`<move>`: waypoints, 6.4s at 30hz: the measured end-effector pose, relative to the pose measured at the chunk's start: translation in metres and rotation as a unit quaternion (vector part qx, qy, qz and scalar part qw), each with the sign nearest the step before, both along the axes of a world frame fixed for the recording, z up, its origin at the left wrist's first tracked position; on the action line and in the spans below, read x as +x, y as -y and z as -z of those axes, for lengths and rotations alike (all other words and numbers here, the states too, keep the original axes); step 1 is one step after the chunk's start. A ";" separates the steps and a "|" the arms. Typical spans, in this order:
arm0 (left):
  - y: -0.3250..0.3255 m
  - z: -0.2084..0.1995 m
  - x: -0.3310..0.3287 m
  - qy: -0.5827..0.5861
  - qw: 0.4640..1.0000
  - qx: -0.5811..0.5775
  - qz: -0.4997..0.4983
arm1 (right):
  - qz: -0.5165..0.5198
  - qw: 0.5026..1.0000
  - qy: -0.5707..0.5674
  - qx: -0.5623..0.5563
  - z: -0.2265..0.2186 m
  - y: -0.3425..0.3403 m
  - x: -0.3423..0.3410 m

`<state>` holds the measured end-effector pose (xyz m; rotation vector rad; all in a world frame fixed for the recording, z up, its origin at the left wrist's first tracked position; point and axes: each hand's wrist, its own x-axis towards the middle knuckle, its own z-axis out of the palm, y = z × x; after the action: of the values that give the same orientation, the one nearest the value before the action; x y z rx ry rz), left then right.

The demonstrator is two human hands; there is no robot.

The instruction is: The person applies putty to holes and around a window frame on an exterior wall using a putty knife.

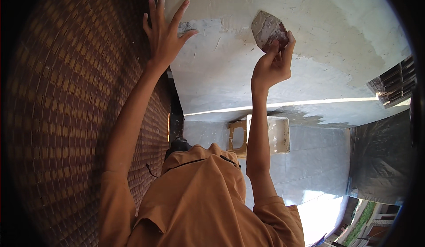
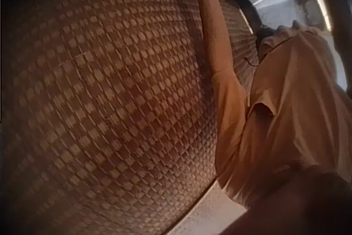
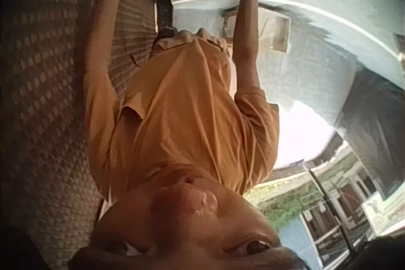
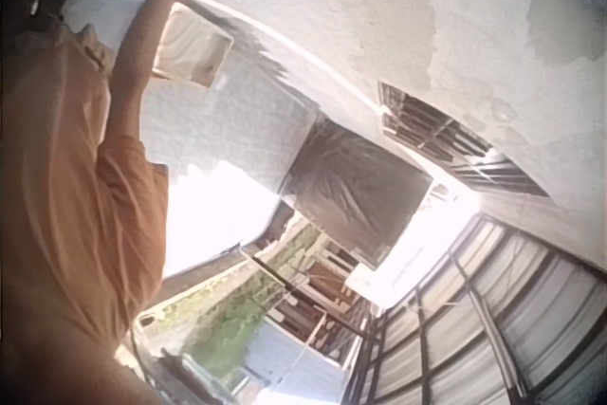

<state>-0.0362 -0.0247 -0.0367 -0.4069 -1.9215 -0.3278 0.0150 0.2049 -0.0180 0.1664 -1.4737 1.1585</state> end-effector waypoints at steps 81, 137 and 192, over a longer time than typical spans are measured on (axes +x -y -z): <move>-0.009 -0.013 0.011 0.083 0.994 0.023 -0.065 | -0.069 0.990 0.054 0.111 0.002 0.013 -0.007; 0.002 -0.012 0.006 0.025 0.997 0.022 -0.074 | -0.094 0.959 -0.023 -0.265 0.040 -0.044 -0.018; -0.015 -0.014 0.007 0.055 0.993 0.073 -0.070 | -0.157 0.982 0.015 -0.101 0.003 -0.024 -0.009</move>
<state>-0.0291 -0.0098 -0.0223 -0.1591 -2.0055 -0.4029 0.0064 0.2285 -0.0209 0.2487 -1.3773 1.5637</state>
